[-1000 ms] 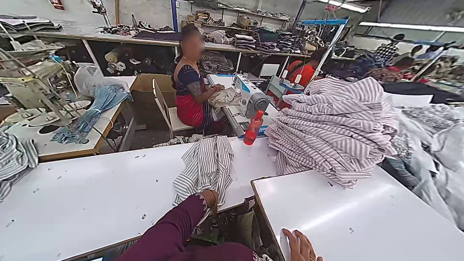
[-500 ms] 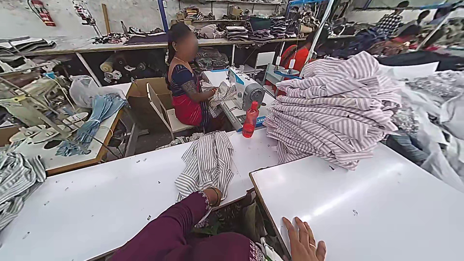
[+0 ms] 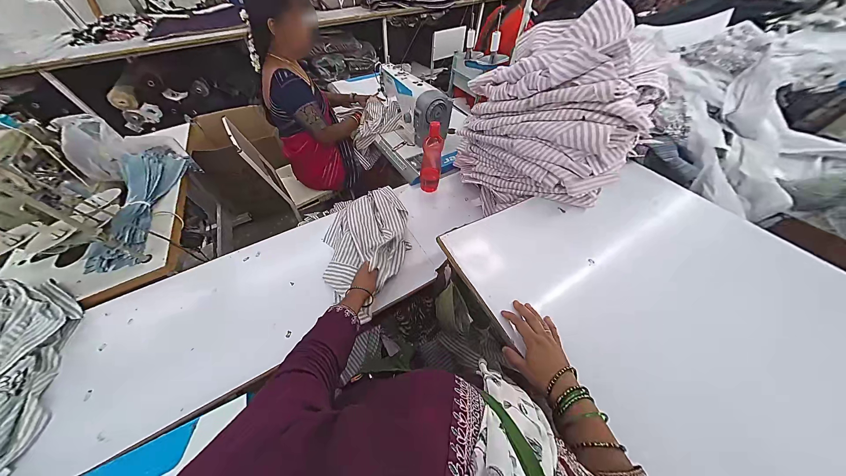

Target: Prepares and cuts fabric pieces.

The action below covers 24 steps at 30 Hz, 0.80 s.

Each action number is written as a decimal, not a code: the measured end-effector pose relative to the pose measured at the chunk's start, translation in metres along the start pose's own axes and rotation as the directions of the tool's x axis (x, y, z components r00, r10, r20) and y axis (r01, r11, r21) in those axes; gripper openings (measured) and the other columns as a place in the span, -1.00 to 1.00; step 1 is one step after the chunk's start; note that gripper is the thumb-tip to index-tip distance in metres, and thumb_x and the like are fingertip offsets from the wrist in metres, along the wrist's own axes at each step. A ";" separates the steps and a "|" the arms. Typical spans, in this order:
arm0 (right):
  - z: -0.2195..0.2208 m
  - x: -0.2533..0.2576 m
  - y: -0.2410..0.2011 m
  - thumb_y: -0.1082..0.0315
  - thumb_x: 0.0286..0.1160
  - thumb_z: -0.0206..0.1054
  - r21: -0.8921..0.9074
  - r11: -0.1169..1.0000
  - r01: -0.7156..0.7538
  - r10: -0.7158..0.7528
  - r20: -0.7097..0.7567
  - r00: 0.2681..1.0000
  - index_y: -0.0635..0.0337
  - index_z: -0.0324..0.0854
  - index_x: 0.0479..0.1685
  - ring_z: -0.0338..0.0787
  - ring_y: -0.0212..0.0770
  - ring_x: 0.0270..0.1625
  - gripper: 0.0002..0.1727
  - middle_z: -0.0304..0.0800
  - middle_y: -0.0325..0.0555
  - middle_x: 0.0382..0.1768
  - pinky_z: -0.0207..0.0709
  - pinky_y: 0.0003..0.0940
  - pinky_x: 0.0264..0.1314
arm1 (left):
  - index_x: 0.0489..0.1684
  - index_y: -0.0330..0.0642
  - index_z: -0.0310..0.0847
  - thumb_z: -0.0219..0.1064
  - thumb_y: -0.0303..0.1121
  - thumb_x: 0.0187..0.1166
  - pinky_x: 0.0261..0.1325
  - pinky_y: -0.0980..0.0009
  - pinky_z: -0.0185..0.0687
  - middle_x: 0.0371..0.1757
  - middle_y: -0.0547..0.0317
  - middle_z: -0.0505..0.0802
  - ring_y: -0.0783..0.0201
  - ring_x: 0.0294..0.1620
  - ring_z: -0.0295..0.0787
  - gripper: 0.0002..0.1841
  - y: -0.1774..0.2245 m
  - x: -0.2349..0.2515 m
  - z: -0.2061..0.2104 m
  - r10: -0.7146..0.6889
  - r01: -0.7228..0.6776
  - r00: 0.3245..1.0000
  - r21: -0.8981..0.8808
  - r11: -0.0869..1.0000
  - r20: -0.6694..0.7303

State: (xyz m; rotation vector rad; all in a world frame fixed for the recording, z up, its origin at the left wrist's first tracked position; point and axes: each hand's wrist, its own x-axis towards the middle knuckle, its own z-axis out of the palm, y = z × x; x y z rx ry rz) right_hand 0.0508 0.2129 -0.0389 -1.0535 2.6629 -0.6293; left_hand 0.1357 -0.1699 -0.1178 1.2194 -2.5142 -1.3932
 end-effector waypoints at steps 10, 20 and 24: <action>0.003 -0.058 0.012 0.46 0.25 0.51 -0.004 1.000 0.018 -0.018 -0.033 0.999 0.29 0.63 0.45 0.23 0.36 0.79 -0.38 0.36 0.30 0.70 -0.10 0.36 0.80 | 0.91 -0.01 0.02 0.36 -0.25 0.62 0.48 -0.41 0.36 0.77 -0.38 0.29 -0.47 0.62 0.38 -0.18 -0.013 -0.063 0.061 -0.014 -0.195 0.942 0.578 0.793 0.336; 0.011 -0.098 0.017 0.53 0.19 0.47 0.003 0.997 0.080 -0.079 -0.152 0.985 0.37 0.67 0.37 0.35 0.48 0.70 -0.42 0.46 0.37 0.61 0.03 0.45 0.72 | 0.92 -0.03 -0.02 0.43 -0.24 0.56 0.52 -0.45 0.28 0.95 -0.14 -0.20 -0.46 0.80 0.06 -0.11 -0.015 -0.076 0.089 -0.089 -0.157 0.948 0.689 0.707 0.307; 0.018 -0.112 0.024 0.53 0.13 0.44 -0.015 0.994 0.107 -0.108 -0.206 0.973 0.37 0.75 0.26 0.40 0.52 0.65 -0.47 0.50 0.39 0.58 0.08 0.51 0.66 | 0.90 -0.08 0.04 0.45 -0.25 0.53 0.47 -0.50 0.29 0.96 -0.07 -0.23 -0.50 0.82 -0.02 -0.12 -0.012 -0.074 0.098 -0.107 -0.140 0.950 0.708 0.692 0.292</action>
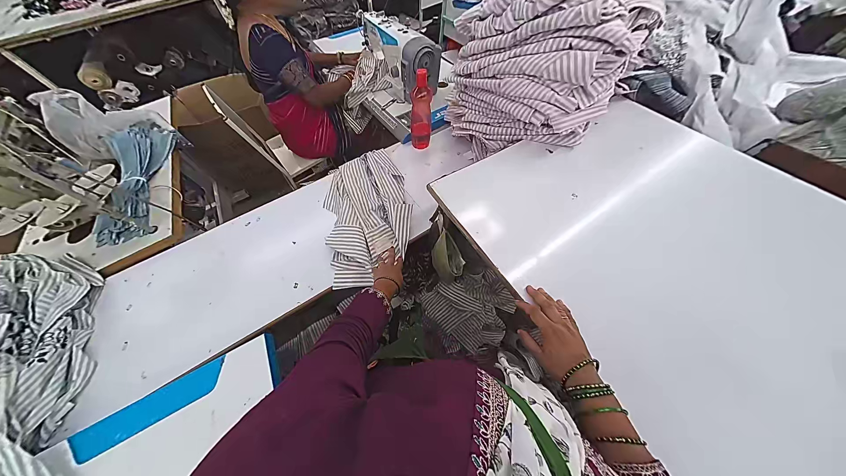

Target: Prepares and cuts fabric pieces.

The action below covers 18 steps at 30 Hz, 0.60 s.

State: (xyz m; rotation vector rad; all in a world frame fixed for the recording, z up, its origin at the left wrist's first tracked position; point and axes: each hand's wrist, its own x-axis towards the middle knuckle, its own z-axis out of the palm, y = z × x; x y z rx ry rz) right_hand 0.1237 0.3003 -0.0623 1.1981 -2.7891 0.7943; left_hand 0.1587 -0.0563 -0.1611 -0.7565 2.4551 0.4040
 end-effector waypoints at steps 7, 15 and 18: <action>0.005 -0.010 0.007 0.38 0.16 0.36 -0.008 0.999 0.039 -0.039 -0.056 0.998 0.38 0.79 0.13 0.46 0.53 0.60 -0.53 0.56 0.40 0.52 0.13 0.54 0.61 | 0.86 -0.10 0.13 0.35 -0.41 0.57 0.45 -0.56 0.27 0.95 -0.12 -0.17 -0.53 0.81 -0.04 -0.23 0.004 0.002 0.000 -0.016 0.015 1.000 -0.011 1.000 -0.012; 0.007 -0.008 0.010 0.23 0.22 0.31 -0.015 0.999 0.033 -0.034 -0.081 0.996 0.35 0.83 0.05 0.50 0.54 0.57 -0.53 0.62 0.38 0.48 0.18 0.56 0.56 | 0.86 -0.11 0.12 0.35 -0.43 0.58 0.45 -0.55 0.27 0.95 -0.13 -0.17 -0.55 0.81 -0.06 -0.23 0.003 0.001 0.001 -0.011 0.011 1.000 -0.012 1.000 -0.012; 0.011 -0.007 0.011 0.21 0.19 0.28 -0.044 0.998 0.045 -0.049 -0.112 0.993 0.35 0.85 0.02 0.53 0.54 0.55 -0.52 0.64 0.38 0.45 0.20 0.57 0.52 | 0.86 -0.12 0.13 0.34 -0.42 0.58 0.47 -0.56 0.25 0.95 -0.14 -0.17 -0.54 0.82 -0.07 -0.24 0.002 0.002 0.002 -0.004 0.004 1.000 -0.028 1.000 -0.019</action>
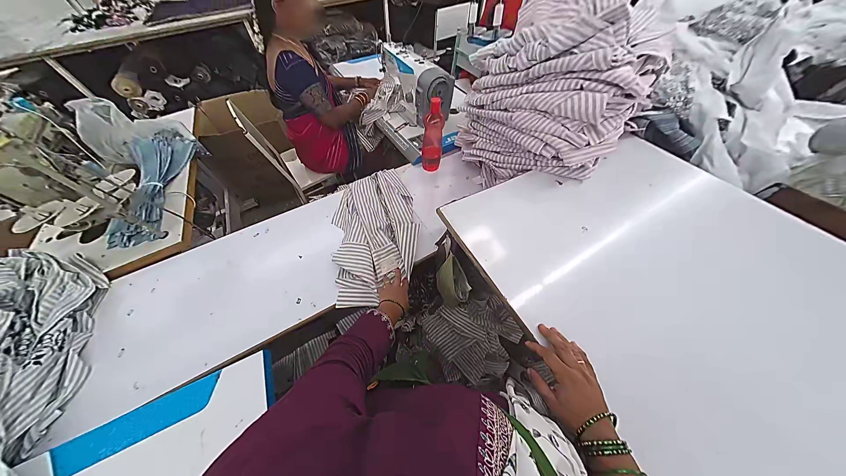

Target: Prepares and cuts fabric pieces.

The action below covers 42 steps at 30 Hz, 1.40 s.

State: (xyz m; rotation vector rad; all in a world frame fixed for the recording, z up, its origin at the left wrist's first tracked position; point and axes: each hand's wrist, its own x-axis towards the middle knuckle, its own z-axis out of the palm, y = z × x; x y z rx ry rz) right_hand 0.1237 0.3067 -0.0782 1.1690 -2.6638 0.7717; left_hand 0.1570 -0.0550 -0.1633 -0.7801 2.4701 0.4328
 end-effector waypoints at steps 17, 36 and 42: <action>0.003 -0.002 0.000 0.25 0.20 0.26 -0.033 0.999 0.015 -0.016 -0.031 0.999 0.34 0.87 -0.02 0.59 0.50 0.51 -0.55 0.67 0.35 0.43 0.27 0.51 0.53 | 0.87 -0.15 0.09 0.37 -0.45 0.55 0.45 -0.56 0.28 0.95 -0.15 -0.19 -0.55 0.81 -0.06 -0.20 0.003 0.003 0.003 -0.020 0.020 1.000 0.023 1.000 0.011; -0.001 -0.001 -0.002 0.33 0.16 0.36 -0.033 0.999 0.001 0.000 0.014 1.000 0.32 0.88 -0.03 0.55 0.51 0.55 -0.61 0.64 0.37 0.46 0.24 0.51 0.56 | 0.88 -0.12 0.06 0.43 -0.39 0.51 0.47 -0.56 0.26 0.95 -0.14 -0.19 -0.55 0.82 -0.07 -0.14 0.004 0.001 0.008 -0.037 0.037 0.999 0.022 0.999 -0.003; -0.001 -0.002 -0.002 0.32 0.16 0.36 -0.032 0.999 0.016 -0.016 0.009 1.000 0.33 0.87 -0.04 0.55 0.52 0.54 -0.60 0.64 0.37 0.45 0.23 0.51 0.56 | 0.88 -0.13 0.05 0.45 -0.41 0.48 0.49 -0.58 0.21 0.95 -0.15 -0.21 -0.55 0.82 -0.10 -0.11 0.004 0.001 0.009 -0.037 0.037 0.999 0.003 0.999 -0.008</action>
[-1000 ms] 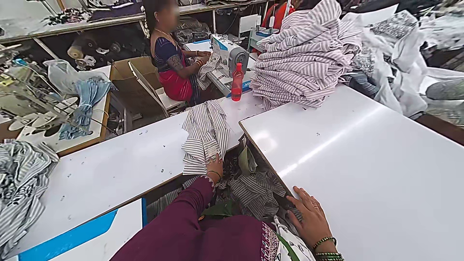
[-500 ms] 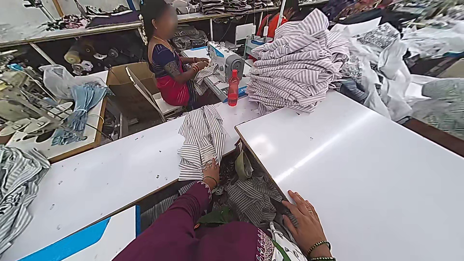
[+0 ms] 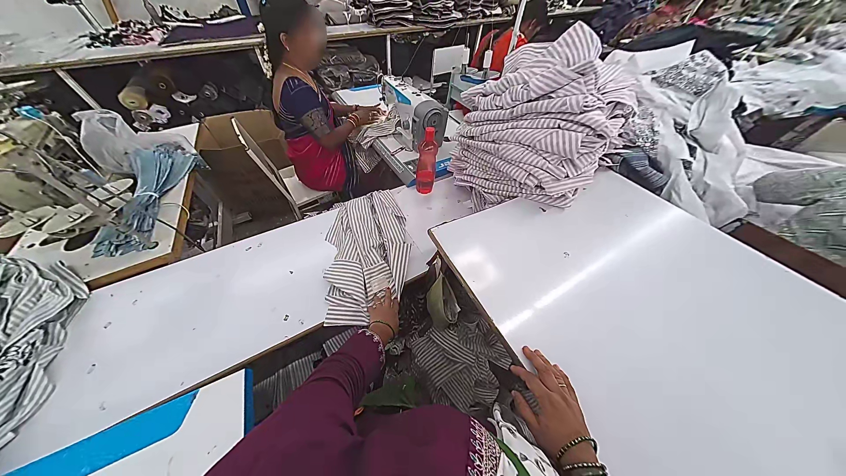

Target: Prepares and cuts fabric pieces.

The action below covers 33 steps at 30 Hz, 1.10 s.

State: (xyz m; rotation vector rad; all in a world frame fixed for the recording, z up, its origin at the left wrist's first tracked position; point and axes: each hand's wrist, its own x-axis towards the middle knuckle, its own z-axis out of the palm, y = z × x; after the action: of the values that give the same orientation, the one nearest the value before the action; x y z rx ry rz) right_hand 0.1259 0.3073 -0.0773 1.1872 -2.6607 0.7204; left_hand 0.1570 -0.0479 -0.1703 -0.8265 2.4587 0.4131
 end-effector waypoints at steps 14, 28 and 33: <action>-0.002 0.000 -0.002 0.38 0.20 0.39 0.011 1.000 -0.020 0.020 0.037 0.999 0.35 0.85 0.01 0.50 0.52 0.58 -0.63 0.60 0.37 0.50 0.19 0.53 0.58 | 0.87 -0.11 0.10 0.46 -0.31 0.50 0.52 -0.55 0.20 0.95 -0.16 -0.16 -0.52 0.83 -0.09 -0.14 -0.002 -0.004 0.000 0.021 -0.021 1.000 -0.019 1.000 -0.016; -0.003 0.001 -0.005 0.35 0.23 0.33 0.022 1.000 -0.022 0.022 0.012 1.000 0.36 0.85 -0.03 0.53 0.53 0.56 -0.63 0.61 0.37 0.49 0.22 0.53 0.55 | 0.87 -0.10 0.11 0.42 -0.26 0.54 0.52 -0.49 0.26 0.91 -0.35 -0.20 -0.53 0.82 -0.08 -0.17 0.001 0.000 0.000 -0.030 0.030 1.000 0.010 0.999 -0.006; -0.004 0.002 -0.006 0.36 0.23 0.34 0.022 1.000 -0.018 0.018 0.007 1.000 0.37 0.85 -0.02 0.53 0.52 0.55 -0.64 0.62 0.37 0.48 0.24 0.52 0.55 | 0.86 -0.11 0.13 0.40 -0.27 0.55 0.53 -0.48 0.26 0.91 -0.35 -0.19 -0.53 0.82 -0.06 -0.19 0.002 0.000 -0.001 -0.035 0.035 0.999 0.019 0.999 -0.010</action>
State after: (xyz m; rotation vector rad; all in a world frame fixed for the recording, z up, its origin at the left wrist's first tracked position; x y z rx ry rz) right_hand 0.1291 0.3043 -0.0712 1.1744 -2.6797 0.7513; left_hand 0.1553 -0.0464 -0.1690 -0.8640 2.4501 0.3733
